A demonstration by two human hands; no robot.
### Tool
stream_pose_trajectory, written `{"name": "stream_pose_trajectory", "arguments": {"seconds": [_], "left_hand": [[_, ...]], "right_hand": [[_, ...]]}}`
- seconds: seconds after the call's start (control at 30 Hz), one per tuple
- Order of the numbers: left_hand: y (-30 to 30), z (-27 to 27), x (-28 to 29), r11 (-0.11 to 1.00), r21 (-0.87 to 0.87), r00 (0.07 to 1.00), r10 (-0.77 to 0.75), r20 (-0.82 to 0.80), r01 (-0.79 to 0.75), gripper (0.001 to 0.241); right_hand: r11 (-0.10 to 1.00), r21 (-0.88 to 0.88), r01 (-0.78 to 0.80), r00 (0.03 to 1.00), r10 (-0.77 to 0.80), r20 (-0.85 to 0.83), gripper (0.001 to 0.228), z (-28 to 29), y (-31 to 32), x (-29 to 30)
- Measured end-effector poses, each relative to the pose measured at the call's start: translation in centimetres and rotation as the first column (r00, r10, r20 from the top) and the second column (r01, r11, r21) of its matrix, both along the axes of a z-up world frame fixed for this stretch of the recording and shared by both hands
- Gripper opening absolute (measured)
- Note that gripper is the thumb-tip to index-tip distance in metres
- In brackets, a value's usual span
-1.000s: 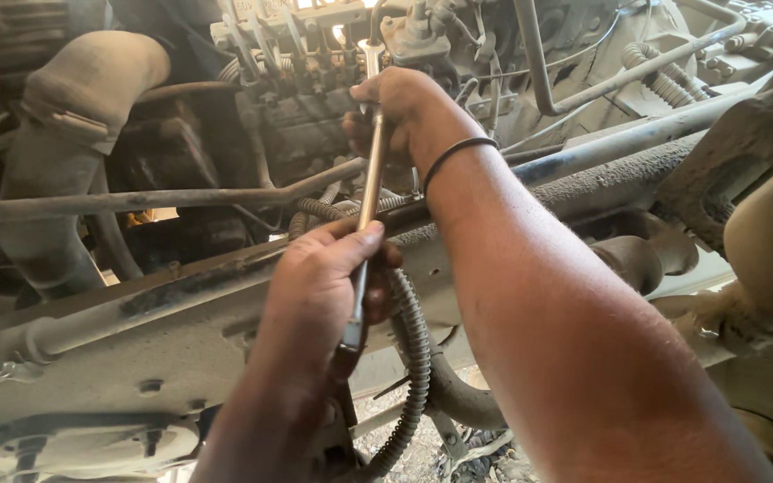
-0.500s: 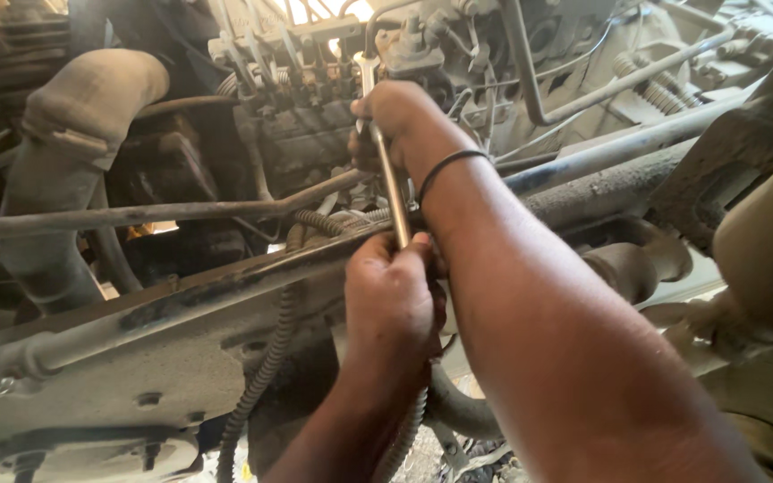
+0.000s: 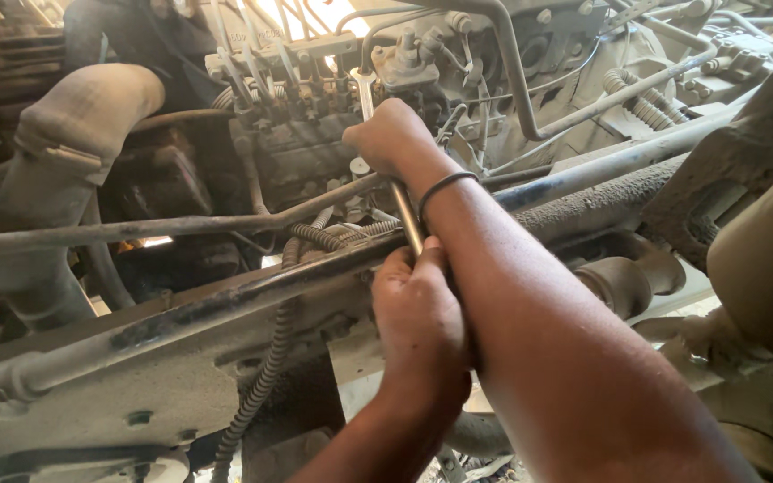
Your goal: The person uses a wrench and a socket extension to tighten bolts on a vehicle engine. They reposition the tools and hands multiple times to reach different fasteners within the engine bay.
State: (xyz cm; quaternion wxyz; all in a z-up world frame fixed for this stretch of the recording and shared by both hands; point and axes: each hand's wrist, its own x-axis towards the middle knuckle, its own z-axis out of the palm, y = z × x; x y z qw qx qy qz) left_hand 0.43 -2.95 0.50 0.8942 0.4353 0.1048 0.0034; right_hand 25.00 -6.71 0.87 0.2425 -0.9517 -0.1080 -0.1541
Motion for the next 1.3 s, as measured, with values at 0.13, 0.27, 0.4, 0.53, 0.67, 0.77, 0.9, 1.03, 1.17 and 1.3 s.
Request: {"name": "stream_pose_trajectory", "arguments": {"seconds": [0.13, 0.27, 0.4, 0.53, 0.67, 0.77, 0.9, 1.03, 1.17, 1.3], "left_hand": [[-0.4, -0.6, 0.1, 0.999, -0.036, 1.0, -0.012, 0.022, 0.013, 0.028], [-0.4, -0.8, 0.0, 0.999, -0.046, 1.0, -0.019, 0.004, 0.019, 0.027], [-0.6, -0.6, 0.1, 0.996, -0.084, 1.0, 0.003, 0.014, -0.001, 0.024], [-1.0, -0.7, 0.2, 0.993, -0.118, 0.999, 0.011, 0.042, -0.006, 0.025], [-1.8, 0.0, -0.2, 0.994, -0.109, 0.999, -0.021, 0.033, 0.025, 0.023], [-2.2, -0.1, -0.1, 0.998, -0.063, 0.999, -0.029, 0.027, 0.03, 0.023], [-2.1, -1.0, 0.1, 0.997, -0.063, 0.999, -0.032, 0.04, 0.035, 0.023], [-3.8, -1.8, 0.5, 0.967, -0.247, 0.989, -0.022, 0.149, 0.059, 0.02], [-8.1, -1.8, 1.5, 0.957, -0.291, 0.979, 0.044, 0.199, 0.016, 0.015], [-9.8, -2.4, 2.4, 0.892, -0.437, 0.969, 0.0, 0.246, 0.111, 0.016]], "right_hand": [[0.938, -0.319, -0.136, 0.99, 0.144, -0.001, 0.023, -0.3, -0.4, 1.2], [0.976, 0.204, 0.072, 0.974, -0.025, -0.227, 0.038, -0.5, -0.5, 1.5], [0.893, -0.409, -0.19, 0.973, 0.225, 0.039, 0.021, -0.5, -0.8, 2.0], [0.901, -0.395, -0.18, 0.978, 0.208, 0.027, 0.021, -1.2, -1.0, 2.8], [0.699, -0.693, -0.177, 0.929, 0.351, 0.117, 0.018, -0.5, -1.6, 2.6], [0.698, -0.683, -0.215, 0.949, 0.315, 0.024, 0.023, 0.4, -1.9, 1.8], [0.944, -0.279, -0.177, 0.977, 0.134, -0.166, 0.025, 2.0, -1.0, -0.4], [0.995, -0.082, -0.051, 0.961, 0.027, -0.274, 0.051, 3.9, -1.5, -2.6], [0.976, -0.177, -0.126, 0.94, 0.06, -0.335, 0.048, 5.4, -3.5, -2.8], [0.941, -0.298, -0.162, 0.967, 0.091, -0.238, 0.05, 4.3, -4.7, -1.1]]}}
